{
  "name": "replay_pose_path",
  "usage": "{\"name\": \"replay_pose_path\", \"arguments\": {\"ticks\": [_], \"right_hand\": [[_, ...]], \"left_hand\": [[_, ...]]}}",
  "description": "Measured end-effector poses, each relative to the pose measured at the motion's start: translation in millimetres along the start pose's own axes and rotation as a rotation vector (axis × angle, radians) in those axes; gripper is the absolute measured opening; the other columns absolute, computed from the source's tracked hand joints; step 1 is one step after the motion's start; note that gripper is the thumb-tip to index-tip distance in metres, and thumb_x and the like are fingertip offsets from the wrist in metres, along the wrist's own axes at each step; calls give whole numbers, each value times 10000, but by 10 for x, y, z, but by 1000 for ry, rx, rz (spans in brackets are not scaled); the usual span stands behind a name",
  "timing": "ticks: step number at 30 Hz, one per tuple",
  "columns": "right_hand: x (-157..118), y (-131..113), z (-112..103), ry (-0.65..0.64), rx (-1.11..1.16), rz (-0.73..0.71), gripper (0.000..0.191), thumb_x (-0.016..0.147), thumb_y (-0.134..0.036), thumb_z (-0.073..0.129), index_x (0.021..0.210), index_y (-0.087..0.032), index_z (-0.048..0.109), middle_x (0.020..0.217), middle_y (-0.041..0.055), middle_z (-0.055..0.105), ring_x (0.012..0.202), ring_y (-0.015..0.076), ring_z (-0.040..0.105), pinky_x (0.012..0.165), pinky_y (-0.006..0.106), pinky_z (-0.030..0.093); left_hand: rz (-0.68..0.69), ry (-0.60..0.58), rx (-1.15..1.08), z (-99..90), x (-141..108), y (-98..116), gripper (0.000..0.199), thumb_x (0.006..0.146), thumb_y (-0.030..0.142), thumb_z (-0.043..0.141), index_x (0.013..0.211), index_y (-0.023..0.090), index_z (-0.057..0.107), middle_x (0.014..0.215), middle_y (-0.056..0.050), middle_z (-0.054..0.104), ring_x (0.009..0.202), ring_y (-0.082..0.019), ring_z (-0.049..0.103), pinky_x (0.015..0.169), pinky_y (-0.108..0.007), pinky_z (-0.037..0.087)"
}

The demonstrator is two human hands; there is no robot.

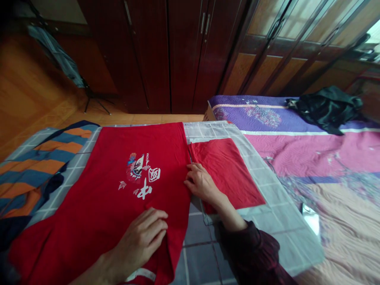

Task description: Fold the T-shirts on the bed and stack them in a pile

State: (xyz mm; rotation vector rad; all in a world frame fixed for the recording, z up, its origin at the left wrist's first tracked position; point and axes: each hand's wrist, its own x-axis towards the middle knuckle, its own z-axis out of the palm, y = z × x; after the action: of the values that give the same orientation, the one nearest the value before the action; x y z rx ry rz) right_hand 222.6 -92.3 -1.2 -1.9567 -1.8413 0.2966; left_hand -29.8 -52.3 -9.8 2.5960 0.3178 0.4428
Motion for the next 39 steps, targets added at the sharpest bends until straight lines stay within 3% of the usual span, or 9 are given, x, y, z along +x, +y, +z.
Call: {"name": "replay_pose_path", "arguments": {"ticks": [3,5,9,14,17,30,33,36,39], "right_hand": [[3,21,11,11,10,-3,75,798,-173,617,740,-163,663,1201,131,566,1153,243,477,963,390,409],[5,35,4,-7,27,-17,87,804,-228,637,747,-168,667,1230,128,549,1171,244,469,977,400,401],[-4,71,-8,-44,61,-30,77,781,-244,674,769,-168,666,1275,121,520,1208,238,448,997,391,391],[-13,90,32,-1,45,-18,90,782,-242,677,733,-168,661,1238,124,551,1197,241,458,990,405,392],[-12,73,40,20,43,-19,131,791,-291,680,748,-168,669,1220,132,563,1175,241,477,978,409,402],[-11,68,158,98,-81,-23,210,787,-320,688,665,-168,609,1174,148,600,1123,258,522,929,401,442],[-12,37,157,102,-117,-19,209,792,-318,680,662,-174,601,1169,149,604,1127,263,524,925,403,450],[-20,9,138,101,-124,-12,209,815,-325,651,678,-175,603,1167,153,603,1145,262,517,934,397,451],[-34,22,135,83,-130,-24,251,797,-401,659,836,-154,640,1244,176,555,1198,285,477,973,425,431]], "left_hand": [[-161,215,163,-26,51,-166,170,881,195,526,1046,172,563,1088,-99,593,1004,-250,547,868,-413,459],[-232,232,265,-24,70,-273,251,854,260,580,1081,156,552,1160,-140,569,1088,-306,511,887,-471,436],[-258,186,205,-18,77,-358,45,824,181,573,809,189,531,1125,-111,588,1107,-291,511,914,-463,407],[-368,174,10,-94,61,-326,114,800,160,527,724,211,459,738,-8,602,724,-187,581,681,-317,463],[-389,170,-1,-104,37,-322,89,781,153,521,739,216,474,649,25,565,614,-163,548,604,-281,439],[-201,232,197,-50,21,-330,164,793,83,532,917,190,531,835,-27,636,786,-206,580,755,-348,418],[-18,259,170,-108,51,-164,234,836,75,515,1045,173,551,970,-64,613,933,-218,548,862,-381,391],[214,82,40,-120,53,27,222,861,63,477,1034,171,567,981,-52,596,934,-189,524,875,-338,391],[277,-141,31,-83,37,113,101,856,96,499,867,173,564,854,-17,583,805,-161,505,767,-298,398]]}}
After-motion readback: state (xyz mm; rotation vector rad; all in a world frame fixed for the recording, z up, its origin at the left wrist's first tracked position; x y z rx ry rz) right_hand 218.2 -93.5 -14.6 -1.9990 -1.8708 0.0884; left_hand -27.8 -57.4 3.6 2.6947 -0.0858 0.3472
